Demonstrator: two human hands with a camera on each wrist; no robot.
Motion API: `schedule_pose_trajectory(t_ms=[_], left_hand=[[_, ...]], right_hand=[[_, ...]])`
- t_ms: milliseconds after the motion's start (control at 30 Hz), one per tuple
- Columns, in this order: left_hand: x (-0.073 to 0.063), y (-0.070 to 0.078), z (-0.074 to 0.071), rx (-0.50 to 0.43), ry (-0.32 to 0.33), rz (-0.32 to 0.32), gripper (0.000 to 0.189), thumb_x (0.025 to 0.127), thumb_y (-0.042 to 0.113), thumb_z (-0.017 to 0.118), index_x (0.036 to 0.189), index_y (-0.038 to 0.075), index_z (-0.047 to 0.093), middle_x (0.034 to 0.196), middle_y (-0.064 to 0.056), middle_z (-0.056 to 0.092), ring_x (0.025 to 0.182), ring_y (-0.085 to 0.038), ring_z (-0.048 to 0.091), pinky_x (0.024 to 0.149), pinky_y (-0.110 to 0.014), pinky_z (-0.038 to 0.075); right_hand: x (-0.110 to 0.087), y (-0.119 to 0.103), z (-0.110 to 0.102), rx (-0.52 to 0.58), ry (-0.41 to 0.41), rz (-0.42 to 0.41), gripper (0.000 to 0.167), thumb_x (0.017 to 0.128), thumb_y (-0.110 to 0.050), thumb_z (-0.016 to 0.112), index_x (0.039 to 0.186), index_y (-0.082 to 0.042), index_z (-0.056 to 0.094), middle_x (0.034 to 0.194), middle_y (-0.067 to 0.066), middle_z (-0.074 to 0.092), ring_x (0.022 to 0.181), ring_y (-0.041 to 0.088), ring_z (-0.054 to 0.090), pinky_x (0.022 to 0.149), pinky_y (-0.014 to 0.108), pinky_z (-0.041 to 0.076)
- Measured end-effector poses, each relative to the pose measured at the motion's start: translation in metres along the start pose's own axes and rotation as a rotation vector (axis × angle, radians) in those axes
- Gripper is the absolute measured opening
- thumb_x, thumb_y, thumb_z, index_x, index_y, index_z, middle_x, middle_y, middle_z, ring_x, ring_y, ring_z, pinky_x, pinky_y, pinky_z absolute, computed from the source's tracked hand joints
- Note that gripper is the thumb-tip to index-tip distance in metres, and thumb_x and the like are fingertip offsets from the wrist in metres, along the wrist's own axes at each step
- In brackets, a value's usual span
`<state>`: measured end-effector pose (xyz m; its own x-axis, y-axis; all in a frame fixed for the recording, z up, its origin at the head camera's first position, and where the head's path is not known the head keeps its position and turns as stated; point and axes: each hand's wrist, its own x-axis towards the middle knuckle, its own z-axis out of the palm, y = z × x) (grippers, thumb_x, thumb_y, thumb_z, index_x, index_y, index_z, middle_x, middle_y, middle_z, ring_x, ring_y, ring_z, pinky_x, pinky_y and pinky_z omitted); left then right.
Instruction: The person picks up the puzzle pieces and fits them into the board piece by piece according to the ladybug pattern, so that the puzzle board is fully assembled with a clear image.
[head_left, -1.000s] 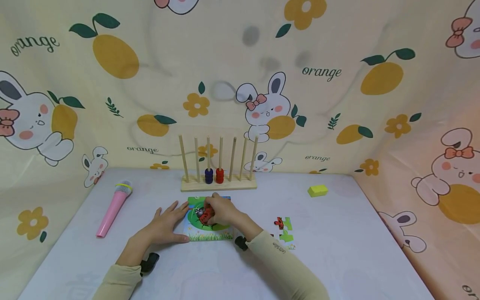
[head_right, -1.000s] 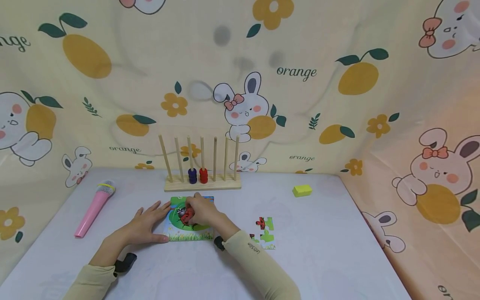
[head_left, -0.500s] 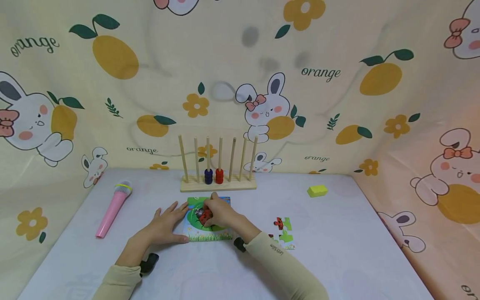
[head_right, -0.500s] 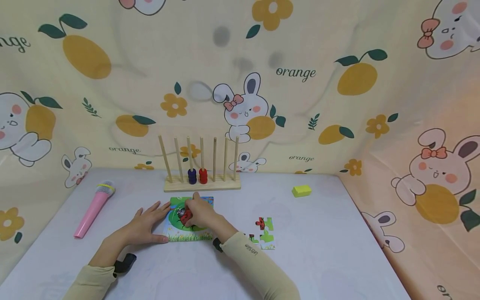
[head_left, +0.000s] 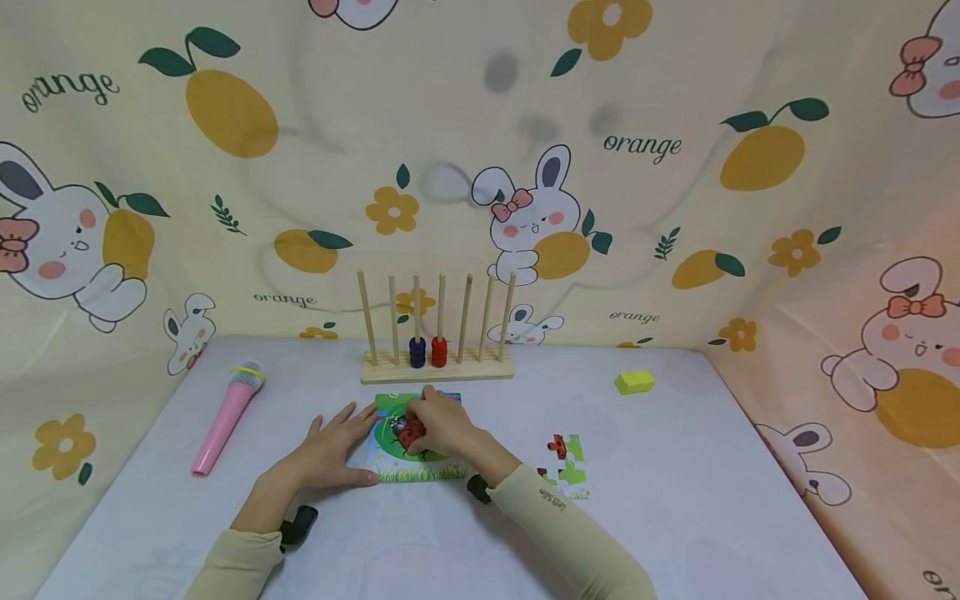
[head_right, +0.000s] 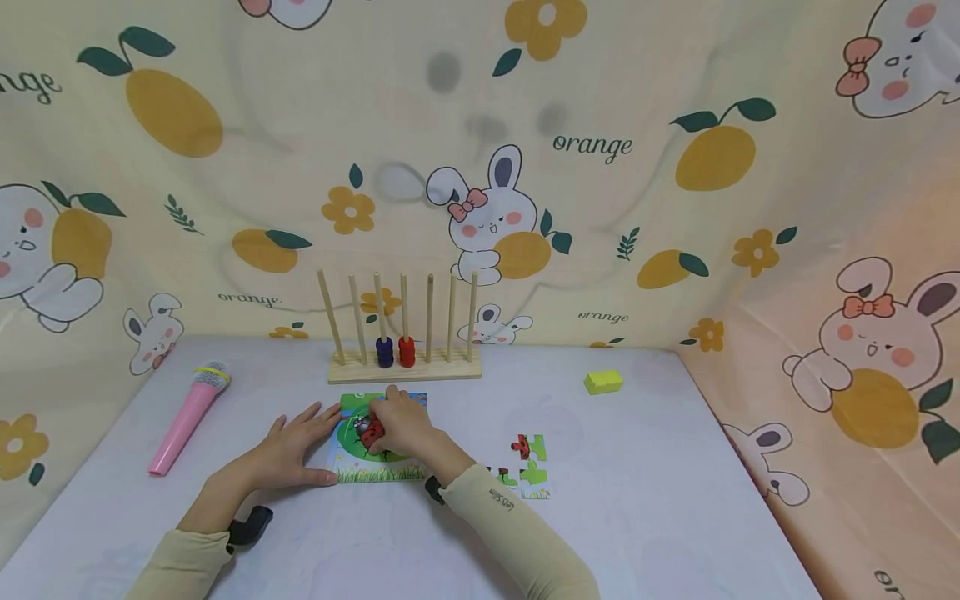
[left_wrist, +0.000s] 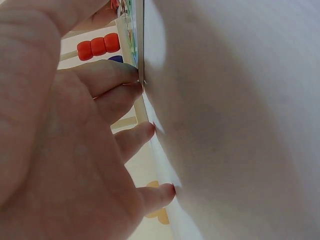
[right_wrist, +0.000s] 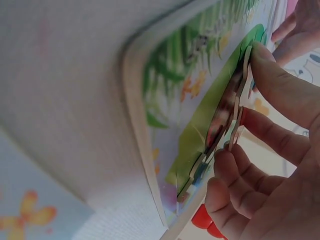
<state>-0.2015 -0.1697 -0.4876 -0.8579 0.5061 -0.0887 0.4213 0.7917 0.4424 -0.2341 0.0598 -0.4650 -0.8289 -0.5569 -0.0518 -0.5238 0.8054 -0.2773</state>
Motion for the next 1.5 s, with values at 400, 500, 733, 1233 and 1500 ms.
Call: schedule_pose_trajectory(t_ms=[400, 500, 733, 1233, 1500], left_hand=[[0.000, 0.002, -0.001, 0.006, 0.004, 0.002, 0.102, 0.075, 0.057, 0.081, 0.150, 0.000, 0.041, 0.160, -0.016, 0.030, 0.146, -0.049, 0.019, 0.101, -0.083, 0.010], [0.000, 0.002, -0.001, 0.003, 0.002, 0.003, 0.102, 0.075, 0.057, 0.081, 0.150, 0.000, 0.041, 0.160, -0.016, 0.030, 0.146, -0.049, 0.019, 0.101, -0.083, 0.010], [0.000, 0.003, -0.002, -0.004, -0.010, -0.011, 0.103, 0.075, 0.057, 0.080, 0.151, 0.001, 0.040, 0.161, -0.015, 0.030, 0.147, -0.048, 0.017, 0.102, -0.082, 0.009], [0.000, 0.003, 0.000, -0.005, 0.001, -0.002, 0.102, 0.075, 0.057, 0.080, 0.150, 0.000, 0.041, 0.161, -0.016, 0.030, 0.146, -0.049, 0.018, 0.102, -0.083, 0.009], [0.000, 0.003, 0.001, -0.001, -0.006, -0.011, 0.103, 0.075, 0.058, 0.080, 0.151, 0.000, 0.040, 0.161, -0.017, 0.030, 0.146, -0.049, 0.018, 0.102, -0.082, 0.008]], right_hand=[[0.000, -0.001, 0.000, 0.025, -0.006, 0.002, 0.046, 0.076, -0.033, 0.088, 0.108, -0.010, 0.064, 0.096, 0.001, 0.054, 0.084, 0.013, 0.051, 0.070, 0.025, 0.046], [0.001, 0.000, 0.002, 0.017, -0.011, 0.010, 0.048, 0.075, -0.034, 0.089, 0.108, -0.011, 0.063, 0.096, 0.000, 0.054, 0.084, 0.013, 0.051, 0.070, 0.025, 0.045], [-0.001, 0.001, 0.001, 0.039, -0.001, 0.008, 0.053, 0.075, -0.037, 0.088, 0.113, -0.010, 0.063, 0.100, 0.001, 0.057, 0.088, 0.014, 0.053, 0.073, 0.026, 0.047], [-0.031, -0.012, -0.006, -0.211, -0.158, -0.003, 0.079, 0.089, -0.058, 0.065, 0.150, -0.012, 0.045, 0.160, 0.008, 0.033, 0.146, 0.024, 0.032, 0.112, 0.055, 0.034], [-0.048, -0.025, -0.002, -0.276, -0.249, -0.030, 0.085, 0.090, -0.066, 0.055, 0.156, -0.016, 0.036, 0.165, 0.002, 0.021, 0.151, 0.021, 0.020, 0.117, 0.056, 0.025]])
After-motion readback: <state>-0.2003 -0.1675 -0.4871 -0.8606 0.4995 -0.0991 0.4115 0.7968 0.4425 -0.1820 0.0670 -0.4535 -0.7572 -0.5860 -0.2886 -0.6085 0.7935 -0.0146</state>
